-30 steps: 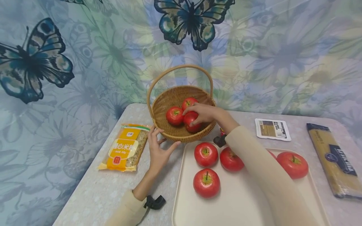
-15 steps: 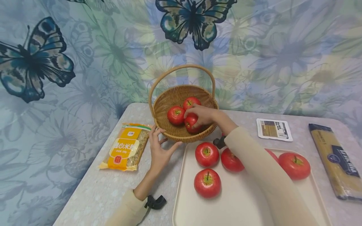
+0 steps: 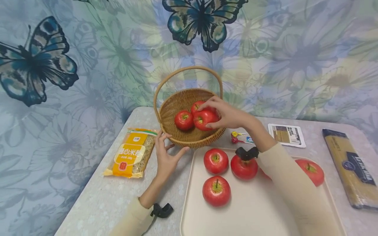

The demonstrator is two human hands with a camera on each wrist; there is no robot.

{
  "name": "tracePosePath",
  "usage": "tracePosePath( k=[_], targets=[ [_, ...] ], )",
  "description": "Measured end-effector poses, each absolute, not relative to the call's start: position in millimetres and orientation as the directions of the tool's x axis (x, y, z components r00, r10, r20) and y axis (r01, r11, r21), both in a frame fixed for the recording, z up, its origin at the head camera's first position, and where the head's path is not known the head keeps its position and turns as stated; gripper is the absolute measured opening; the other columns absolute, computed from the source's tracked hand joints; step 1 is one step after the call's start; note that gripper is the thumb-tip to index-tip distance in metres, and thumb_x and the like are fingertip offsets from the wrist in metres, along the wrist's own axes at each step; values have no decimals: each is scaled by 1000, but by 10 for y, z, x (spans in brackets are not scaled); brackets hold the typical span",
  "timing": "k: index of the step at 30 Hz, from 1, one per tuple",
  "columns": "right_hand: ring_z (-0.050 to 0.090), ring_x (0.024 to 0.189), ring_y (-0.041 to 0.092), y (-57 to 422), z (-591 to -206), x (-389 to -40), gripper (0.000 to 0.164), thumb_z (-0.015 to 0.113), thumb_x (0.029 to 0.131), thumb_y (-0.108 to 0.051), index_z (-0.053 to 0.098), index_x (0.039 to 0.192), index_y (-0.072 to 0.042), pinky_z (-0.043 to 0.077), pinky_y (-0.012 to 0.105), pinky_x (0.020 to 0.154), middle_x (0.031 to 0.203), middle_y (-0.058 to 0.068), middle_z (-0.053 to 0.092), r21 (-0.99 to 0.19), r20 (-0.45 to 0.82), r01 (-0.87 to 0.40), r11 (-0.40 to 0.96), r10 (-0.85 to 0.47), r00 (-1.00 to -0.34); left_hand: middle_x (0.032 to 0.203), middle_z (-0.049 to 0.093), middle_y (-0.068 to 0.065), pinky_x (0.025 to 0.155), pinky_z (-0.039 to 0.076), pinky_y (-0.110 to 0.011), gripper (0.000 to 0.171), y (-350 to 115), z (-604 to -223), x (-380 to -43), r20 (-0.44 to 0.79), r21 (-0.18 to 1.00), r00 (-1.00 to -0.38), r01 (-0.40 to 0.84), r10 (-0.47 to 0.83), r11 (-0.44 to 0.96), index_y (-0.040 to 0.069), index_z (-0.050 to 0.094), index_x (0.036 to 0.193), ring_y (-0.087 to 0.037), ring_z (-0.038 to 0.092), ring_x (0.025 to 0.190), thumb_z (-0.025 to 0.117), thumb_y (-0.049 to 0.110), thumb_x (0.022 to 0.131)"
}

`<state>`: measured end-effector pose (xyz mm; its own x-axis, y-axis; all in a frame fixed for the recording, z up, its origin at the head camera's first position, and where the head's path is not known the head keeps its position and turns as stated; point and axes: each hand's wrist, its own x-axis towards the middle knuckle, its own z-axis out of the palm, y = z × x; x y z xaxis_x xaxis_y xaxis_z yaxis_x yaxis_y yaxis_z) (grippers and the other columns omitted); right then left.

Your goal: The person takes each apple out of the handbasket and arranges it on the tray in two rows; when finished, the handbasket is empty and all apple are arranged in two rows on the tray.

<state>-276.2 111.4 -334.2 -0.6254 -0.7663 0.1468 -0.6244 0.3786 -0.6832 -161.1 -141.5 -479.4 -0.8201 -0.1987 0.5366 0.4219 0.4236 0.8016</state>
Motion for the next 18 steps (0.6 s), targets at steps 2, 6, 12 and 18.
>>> tracePosePath(
  k=[2,6,12,18],
  targets=[
    [47,120,22,1241,-3301,-2638,52,80,83,-19,58,129,-23,55,40,89,131,3,46,-708,162,-608,361,-754,-637,152,23,-21,83,54,-52,68,-1410,-4797,-1619,544,797,-815,428,-198,427,12,45,123,-38,36,138,88,29,73],
    [45,121,19,1480,-3292,-2375,55,81,82,-15,56,131,-21,59,30,78,134,2,44,-725,203,-607,326,-741,-640,152,23,-21,83,54,-52,69,-1410,-4787,-1621,544,799,-815,430,-199,421,12,45,123,-38,36,138,88,29,73],
    [44,123,9,1817,-3408,-1890,60,82,80,-11,54,132,-24,59,29,79,138,-3,41,-752,210,-576,321,-711,-671,152,23,-21,85,54,-52,69,-1405,-4776,-1610,521,813,-829,408,-206,415,11,44,123,-38,34,139,88,31,73],
    [48,121,6,2130,-3691,-1440,60,78,82,-5,51,134,-18,59,32,79,139,-2,41,-840,155,-463,283,-694,-703,154,20,-20,87,54,-50,71,-1389,-4764,-1598,506,819,-837,389,-210,422,6,44,124,-38,32,141,87,33,74]
  ],
)
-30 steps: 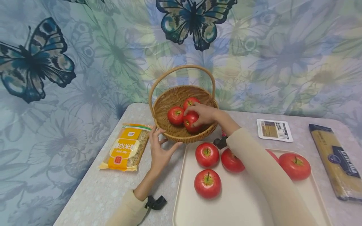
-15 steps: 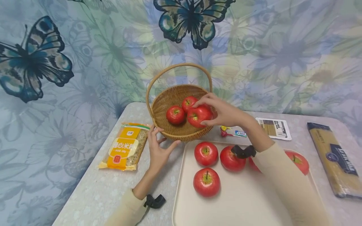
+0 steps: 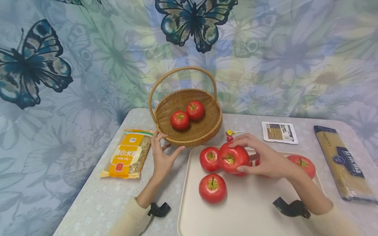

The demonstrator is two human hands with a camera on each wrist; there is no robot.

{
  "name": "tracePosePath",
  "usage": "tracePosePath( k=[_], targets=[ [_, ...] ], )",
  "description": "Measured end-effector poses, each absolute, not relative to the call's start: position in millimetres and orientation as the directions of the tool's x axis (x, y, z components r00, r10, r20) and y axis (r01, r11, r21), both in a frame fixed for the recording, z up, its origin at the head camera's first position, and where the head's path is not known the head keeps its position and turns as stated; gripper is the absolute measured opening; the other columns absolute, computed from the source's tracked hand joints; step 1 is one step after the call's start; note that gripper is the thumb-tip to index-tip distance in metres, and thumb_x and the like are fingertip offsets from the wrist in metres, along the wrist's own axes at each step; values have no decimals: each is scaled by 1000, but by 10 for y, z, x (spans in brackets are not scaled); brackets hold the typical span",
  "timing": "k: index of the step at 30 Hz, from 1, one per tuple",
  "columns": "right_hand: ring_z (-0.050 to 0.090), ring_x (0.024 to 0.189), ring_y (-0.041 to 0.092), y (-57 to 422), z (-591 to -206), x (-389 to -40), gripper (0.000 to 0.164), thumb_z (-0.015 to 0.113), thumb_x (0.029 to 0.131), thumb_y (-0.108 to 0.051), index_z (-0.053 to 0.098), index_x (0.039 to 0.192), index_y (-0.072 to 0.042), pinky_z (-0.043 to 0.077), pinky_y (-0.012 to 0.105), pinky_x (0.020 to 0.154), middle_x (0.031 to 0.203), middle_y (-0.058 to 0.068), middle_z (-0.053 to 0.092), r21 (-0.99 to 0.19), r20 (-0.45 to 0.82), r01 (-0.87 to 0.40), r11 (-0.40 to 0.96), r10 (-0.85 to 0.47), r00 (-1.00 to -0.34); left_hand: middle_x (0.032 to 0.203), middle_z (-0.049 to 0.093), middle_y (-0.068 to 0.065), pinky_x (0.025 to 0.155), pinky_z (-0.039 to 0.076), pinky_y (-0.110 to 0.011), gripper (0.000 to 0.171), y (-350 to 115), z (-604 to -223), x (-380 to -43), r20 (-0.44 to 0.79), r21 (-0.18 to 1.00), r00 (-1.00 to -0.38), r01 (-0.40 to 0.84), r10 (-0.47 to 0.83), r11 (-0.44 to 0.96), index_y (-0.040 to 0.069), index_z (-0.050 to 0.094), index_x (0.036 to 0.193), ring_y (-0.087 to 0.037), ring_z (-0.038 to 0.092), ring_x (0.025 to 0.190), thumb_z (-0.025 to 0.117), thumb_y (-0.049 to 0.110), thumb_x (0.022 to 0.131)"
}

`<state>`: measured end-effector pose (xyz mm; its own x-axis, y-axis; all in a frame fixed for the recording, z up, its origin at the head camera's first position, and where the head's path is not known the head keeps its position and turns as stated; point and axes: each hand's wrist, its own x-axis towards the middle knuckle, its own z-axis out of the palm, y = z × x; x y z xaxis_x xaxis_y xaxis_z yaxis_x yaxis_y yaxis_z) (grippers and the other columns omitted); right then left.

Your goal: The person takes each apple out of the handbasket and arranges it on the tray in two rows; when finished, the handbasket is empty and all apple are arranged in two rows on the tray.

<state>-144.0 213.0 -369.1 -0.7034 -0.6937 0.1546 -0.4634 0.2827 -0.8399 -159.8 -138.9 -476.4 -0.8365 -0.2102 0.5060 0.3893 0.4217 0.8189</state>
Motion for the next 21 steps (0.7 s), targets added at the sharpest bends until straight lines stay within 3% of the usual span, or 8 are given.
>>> tracePosePath(
  k=[9,15,21],
  targets=[
    [50,119,0,2415,-4053,-939,56,74,85,-5,50,134,-15,59,29,78,137,-4,47,-891,67,-342,298,-660,-749,155,20,-20,86,54,-51,69,-1382,-4778,-1607,513,816,-833,399,-207,419,7,45,123,-39,29,142,87,32,74],
    [50,118,2,2422,-4253,-848,52,69,89,-3,47,135,-11,60,34,76,136,-2,47,-939,25,-262,221,-719,-695,154,19,-22,87,53,-54,70,-1385,-4729,-1584,512,819,-833,400,-209,410,3,44,123,-39,29,142,87,30,75],
    [48,121,3,2395,-4444,-819,52,66,90,-1,44,137,-8,60,38,77,137,2,47,-966,30,-211,151,-743,-669,155,19,-19,87,52,-53,69,-1377,-4726,-1575,503,822,-839,391,-208,414,6,44,123,-38,28,143,87,29,75]
  ],
)
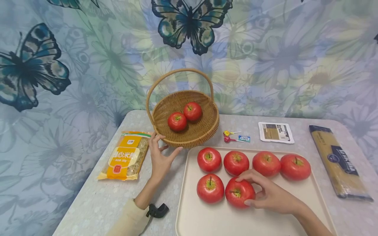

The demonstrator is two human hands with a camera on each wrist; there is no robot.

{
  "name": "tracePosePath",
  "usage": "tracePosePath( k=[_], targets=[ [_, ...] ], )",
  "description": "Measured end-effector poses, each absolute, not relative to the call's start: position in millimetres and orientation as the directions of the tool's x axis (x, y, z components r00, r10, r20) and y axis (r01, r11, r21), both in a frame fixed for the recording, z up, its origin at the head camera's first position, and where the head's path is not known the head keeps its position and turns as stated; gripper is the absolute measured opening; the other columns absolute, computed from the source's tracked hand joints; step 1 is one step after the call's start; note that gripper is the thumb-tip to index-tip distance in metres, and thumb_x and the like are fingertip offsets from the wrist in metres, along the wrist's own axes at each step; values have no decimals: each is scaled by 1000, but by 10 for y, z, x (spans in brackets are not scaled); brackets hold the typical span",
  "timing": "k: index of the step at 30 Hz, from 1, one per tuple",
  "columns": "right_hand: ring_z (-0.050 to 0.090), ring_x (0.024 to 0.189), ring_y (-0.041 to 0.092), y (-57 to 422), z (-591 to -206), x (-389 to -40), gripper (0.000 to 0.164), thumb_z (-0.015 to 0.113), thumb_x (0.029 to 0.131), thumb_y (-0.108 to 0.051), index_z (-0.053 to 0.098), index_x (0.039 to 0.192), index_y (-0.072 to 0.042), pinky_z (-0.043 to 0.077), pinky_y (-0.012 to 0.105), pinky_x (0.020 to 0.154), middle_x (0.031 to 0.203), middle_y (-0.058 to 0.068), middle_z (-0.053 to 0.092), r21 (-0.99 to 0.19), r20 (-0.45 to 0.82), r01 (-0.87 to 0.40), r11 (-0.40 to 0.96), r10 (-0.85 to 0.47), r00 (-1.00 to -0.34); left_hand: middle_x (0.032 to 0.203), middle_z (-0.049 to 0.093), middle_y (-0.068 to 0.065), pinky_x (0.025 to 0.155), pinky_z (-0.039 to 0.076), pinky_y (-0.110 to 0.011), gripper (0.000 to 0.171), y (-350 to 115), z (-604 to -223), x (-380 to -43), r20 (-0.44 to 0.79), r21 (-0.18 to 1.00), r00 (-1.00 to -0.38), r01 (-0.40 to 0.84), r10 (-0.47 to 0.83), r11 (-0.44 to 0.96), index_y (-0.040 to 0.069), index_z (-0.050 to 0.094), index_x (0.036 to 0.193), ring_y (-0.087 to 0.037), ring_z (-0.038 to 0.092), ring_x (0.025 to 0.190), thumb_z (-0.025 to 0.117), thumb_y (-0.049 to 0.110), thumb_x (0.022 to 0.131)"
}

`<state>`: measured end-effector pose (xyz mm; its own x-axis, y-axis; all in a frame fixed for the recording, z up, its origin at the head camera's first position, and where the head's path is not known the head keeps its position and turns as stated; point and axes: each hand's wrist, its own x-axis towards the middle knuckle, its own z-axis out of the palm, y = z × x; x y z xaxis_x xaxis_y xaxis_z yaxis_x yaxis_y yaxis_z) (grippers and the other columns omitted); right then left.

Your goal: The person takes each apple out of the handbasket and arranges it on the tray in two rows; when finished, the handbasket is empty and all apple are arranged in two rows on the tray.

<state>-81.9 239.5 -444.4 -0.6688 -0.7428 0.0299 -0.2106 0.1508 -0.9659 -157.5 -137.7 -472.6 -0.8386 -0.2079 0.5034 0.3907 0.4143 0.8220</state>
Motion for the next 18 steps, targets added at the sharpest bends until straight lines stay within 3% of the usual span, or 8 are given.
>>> tracePosePath(
  k=[6,14,18],
  targets=[
    [46,124,-1,2384,-4533,-772,54,64,91,0,42,140,-8,60,37,81,139,-5,47,-979,-16,-140,151,-734,-679,155,20,-16,86,52,-51,69,-1393,-4774,-1592,504,813,-839,381,-205,441,11,43,123,-35,28,143,86,34,75],
    [43,122,-11,2483,-4512,-743,53,60,95,-7,40,144,-11,54,22,90,139,-19,46,-958,-128,-84,273,-674,-728,156,20,-17,87,51,-51,69,-1392,-4766,-1597,515,804,-834,389,-199,450,12,43,124,-36,28,143,87,33,74],
    [45,121,-10,2524,-4498,-740,53,59,96,-8,38,145,-11,53,22,90,137,-20,46,-954,-160,-59,294,-665,-729,156,20,-17,87,51,-51,69,-1391,-4765,-1597,506,810,-839,383,-199,445,11,43,124,-37,29,143,86,33,75]
  ],
)
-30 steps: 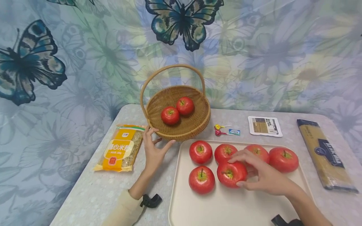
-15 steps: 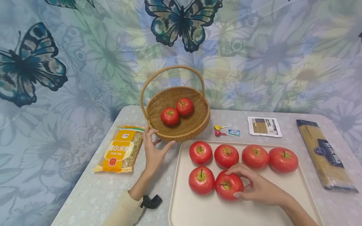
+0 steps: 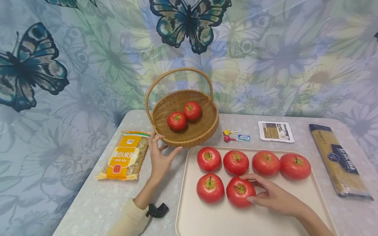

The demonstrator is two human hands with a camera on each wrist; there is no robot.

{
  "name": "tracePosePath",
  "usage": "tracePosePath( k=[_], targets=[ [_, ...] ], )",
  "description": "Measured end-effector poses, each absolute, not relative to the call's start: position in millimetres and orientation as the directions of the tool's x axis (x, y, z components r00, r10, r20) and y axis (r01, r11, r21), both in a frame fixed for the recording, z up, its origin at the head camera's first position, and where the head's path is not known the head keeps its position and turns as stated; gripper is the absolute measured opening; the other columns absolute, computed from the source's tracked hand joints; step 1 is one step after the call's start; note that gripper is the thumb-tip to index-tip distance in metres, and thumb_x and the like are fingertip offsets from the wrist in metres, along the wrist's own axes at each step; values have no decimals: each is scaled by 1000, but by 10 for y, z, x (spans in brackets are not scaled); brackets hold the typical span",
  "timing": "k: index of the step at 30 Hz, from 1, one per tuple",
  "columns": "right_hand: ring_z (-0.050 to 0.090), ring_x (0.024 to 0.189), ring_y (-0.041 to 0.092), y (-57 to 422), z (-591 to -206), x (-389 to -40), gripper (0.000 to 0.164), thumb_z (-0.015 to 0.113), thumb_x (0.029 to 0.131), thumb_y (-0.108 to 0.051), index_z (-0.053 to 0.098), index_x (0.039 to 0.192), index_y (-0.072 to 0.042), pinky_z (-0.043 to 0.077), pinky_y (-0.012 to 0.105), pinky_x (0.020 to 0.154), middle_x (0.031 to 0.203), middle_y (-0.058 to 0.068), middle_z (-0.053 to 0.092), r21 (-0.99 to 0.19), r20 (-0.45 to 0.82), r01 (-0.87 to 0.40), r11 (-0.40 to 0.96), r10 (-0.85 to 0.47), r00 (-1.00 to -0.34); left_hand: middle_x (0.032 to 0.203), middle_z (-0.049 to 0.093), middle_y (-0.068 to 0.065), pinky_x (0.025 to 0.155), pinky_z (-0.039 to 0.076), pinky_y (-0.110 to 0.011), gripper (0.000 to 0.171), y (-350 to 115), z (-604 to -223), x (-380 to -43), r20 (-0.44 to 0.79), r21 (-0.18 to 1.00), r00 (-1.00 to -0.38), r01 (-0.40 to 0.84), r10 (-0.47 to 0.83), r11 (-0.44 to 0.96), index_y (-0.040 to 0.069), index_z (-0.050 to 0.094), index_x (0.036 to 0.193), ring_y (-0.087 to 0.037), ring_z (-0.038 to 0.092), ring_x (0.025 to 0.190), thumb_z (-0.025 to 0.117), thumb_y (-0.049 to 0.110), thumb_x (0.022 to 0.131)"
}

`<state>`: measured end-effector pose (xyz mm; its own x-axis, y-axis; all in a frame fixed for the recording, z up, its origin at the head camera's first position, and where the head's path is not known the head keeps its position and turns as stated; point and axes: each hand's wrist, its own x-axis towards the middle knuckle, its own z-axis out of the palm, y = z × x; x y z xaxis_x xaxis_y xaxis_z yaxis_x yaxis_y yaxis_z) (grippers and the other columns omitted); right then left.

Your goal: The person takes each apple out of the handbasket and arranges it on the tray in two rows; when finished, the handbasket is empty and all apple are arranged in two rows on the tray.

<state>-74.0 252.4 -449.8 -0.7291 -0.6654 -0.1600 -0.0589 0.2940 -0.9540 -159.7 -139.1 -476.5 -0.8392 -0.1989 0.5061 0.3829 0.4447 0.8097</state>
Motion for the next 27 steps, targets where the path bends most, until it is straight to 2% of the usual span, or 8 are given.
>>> tracePosePath(
  k=[10,15,19,23,27],
  targets=[
    [46,120,-10,2541,-4514,-707,54,61,96,-9,39,144,-11,53,21,90,137,-21,46,-946,-142,-90,313,-645,-751,154,21,-20,86,51,-50,69,-1400,-4762,-1592,507,811,-838,383,-204,443,12,43,124,-38,29,142,86,34,75],
    [44,118,-14,2504,-4543,-682,56,62,96,-12,37,146,-12,52,19,88,137,-28,44,-937,-175,-61,345,-612,-771,154,21,-21,85,51,-52,69,-1400,-4771,-1602,515,808,-833,393,-201,439,10,43,124,-39,29,142,86,33,75],
    [49,114,-12,2511,-4533,-652,60,66,94,-17,38,147,-14,54,19,86,136,-31,43,-911,-140,-129,393,-587,-797,154,21,-22,85,51,-52,69,-1398,-4779,-1611,519,805,-832,397,-198,441,10,43,124,-39,28,142,86,33,75],
    [54,111,-7,2565,-4439,-659,63,72,89,-18,42,145,-13,55,22,80,136,-17,52,-859,-34,-266,438,-567,-823,154,21,-22,84,51,-51,68,-1396,-4783,-1614,520,802,-830,394,-200,449,12,43,123,-39,29,142,86,33,75],
    [58,107,-1,2594,-4314,-695,64,76,86,-19,46,142,-13,54,22,74,127,-1,61,-792,34,-351,499,-538,-842,154,21,-21,84,51,-51,68,-1394,-4789,-1613,522,802,-829,397,-202,446,12,44,123,-38,30,142,87,32,74]
  ],
)
